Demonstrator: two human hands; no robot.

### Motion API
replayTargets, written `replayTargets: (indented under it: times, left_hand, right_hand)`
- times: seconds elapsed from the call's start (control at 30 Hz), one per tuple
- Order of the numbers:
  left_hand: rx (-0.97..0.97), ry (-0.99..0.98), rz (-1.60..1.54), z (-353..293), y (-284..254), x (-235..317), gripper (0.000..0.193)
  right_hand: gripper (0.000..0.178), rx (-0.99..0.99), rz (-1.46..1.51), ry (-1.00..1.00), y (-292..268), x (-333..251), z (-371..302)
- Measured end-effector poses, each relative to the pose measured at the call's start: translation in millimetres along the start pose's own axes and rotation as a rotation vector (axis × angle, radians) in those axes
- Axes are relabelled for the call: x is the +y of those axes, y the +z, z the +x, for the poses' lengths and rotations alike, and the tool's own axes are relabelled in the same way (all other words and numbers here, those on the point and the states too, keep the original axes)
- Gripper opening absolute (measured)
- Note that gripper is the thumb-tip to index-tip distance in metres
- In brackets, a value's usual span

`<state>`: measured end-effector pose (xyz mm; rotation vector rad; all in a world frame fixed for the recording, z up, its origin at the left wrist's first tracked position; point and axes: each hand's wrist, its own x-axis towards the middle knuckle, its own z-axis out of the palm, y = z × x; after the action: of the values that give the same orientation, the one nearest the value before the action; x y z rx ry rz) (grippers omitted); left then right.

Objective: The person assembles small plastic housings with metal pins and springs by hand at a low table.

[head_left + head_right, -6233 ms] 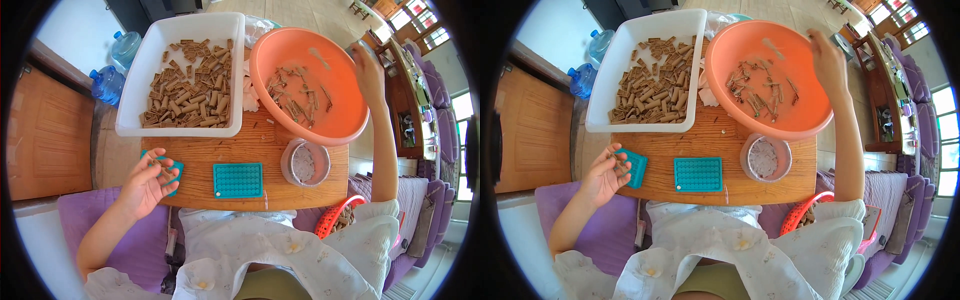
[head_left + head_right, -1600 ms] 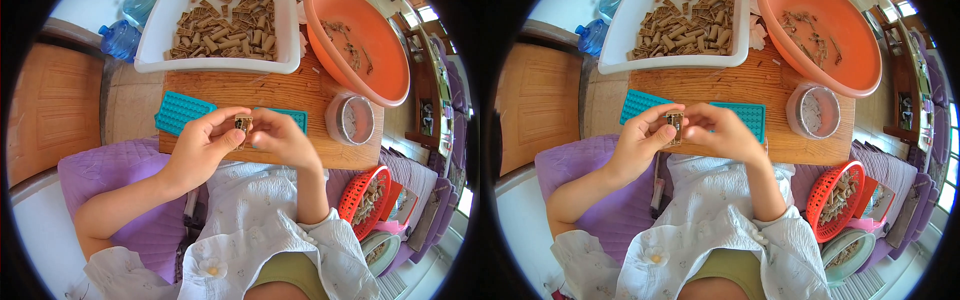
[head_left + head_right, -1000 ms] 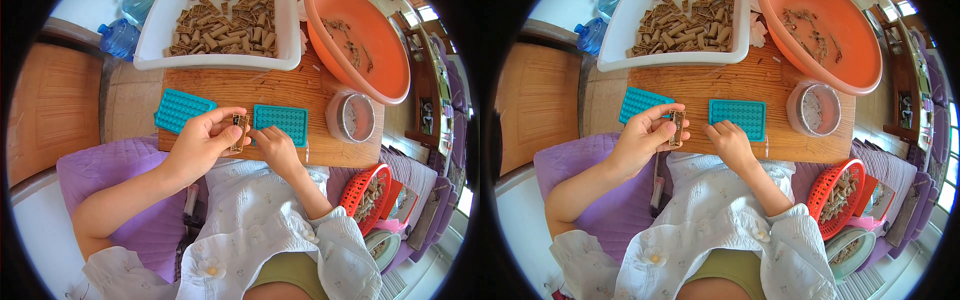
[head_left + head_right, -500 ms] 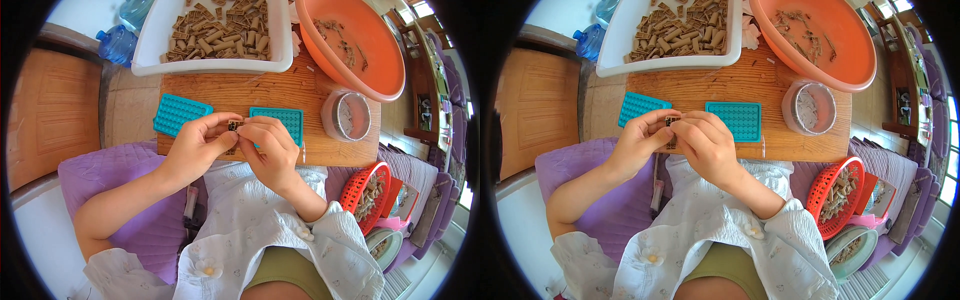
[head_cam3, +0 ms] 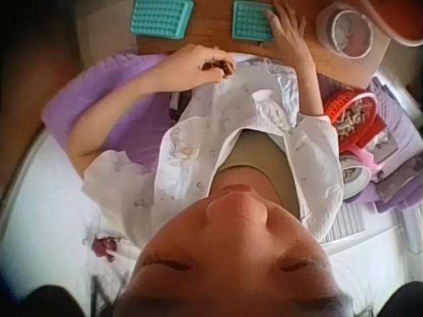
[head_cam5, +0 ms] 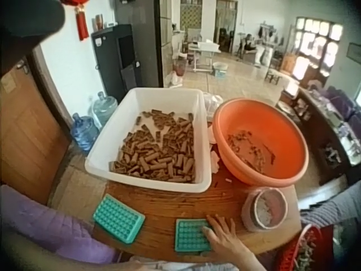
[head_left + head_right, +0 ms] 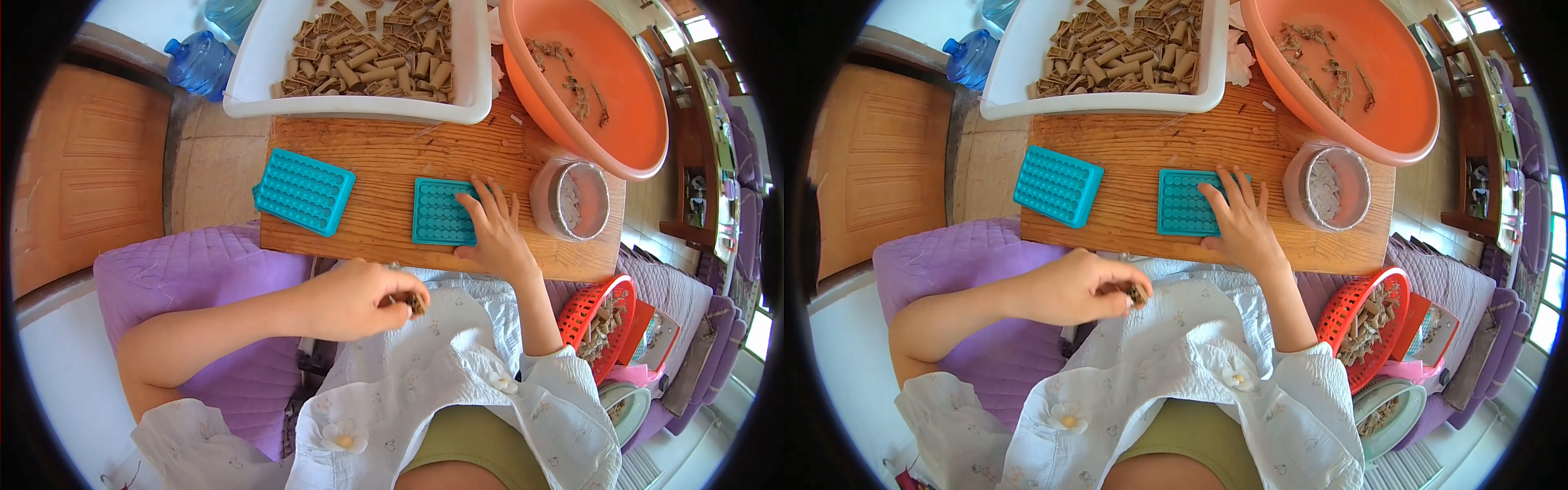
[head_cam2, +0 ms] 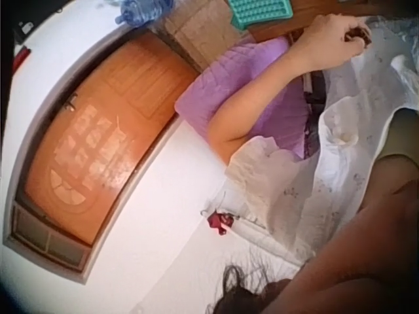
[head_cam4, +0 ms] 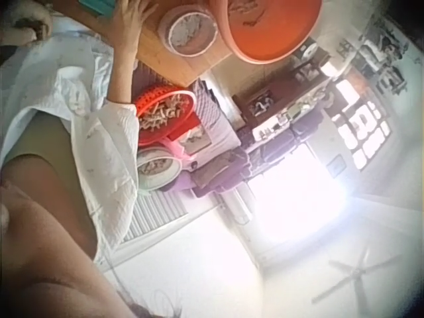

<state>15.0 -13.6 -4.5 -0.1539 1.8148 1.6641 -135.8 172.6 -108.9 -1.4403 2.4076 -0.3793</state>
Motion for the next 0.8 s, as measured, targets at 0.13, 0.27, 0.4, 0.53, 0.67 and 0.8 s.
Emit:
replayTargets:
  times: [0.13,0.27,0.4,0.53,0.67,0.8]
  left_hand:
    - [-0.034,0.046,0.081,-2,3,-1,0.024]
    - [-0.058,-0.038,0.123,-2,-5,5,0.025]
    - [-0.052,-0.027,0.098,0,-4,2,0.025]
    - [-0.06,-0.024,0.101,-2,-3,2,0.025]
    - [-0.058,-0.015,0.101,-2,-3,1,0.025]
    - [-0.036,0.054,0.062,-2,0,-2,0.023]
  right_hand:
    - [0.075,-0.005,0.021,-0.035,-5,2,2]
    - [0.078,-0.003,0.11,-0.063,-12,4,4]
    - [0.073,-0.018,0.29,-0.108,-26,12,7]
    - [0.077,-0.11,0.738,-0.019,-52,30,2]
    - [0.098,0.009,1.566,-0.069,-50,39,-9]
    - [0.097,-0.039,2.194,-0.126,-41,24,-1]
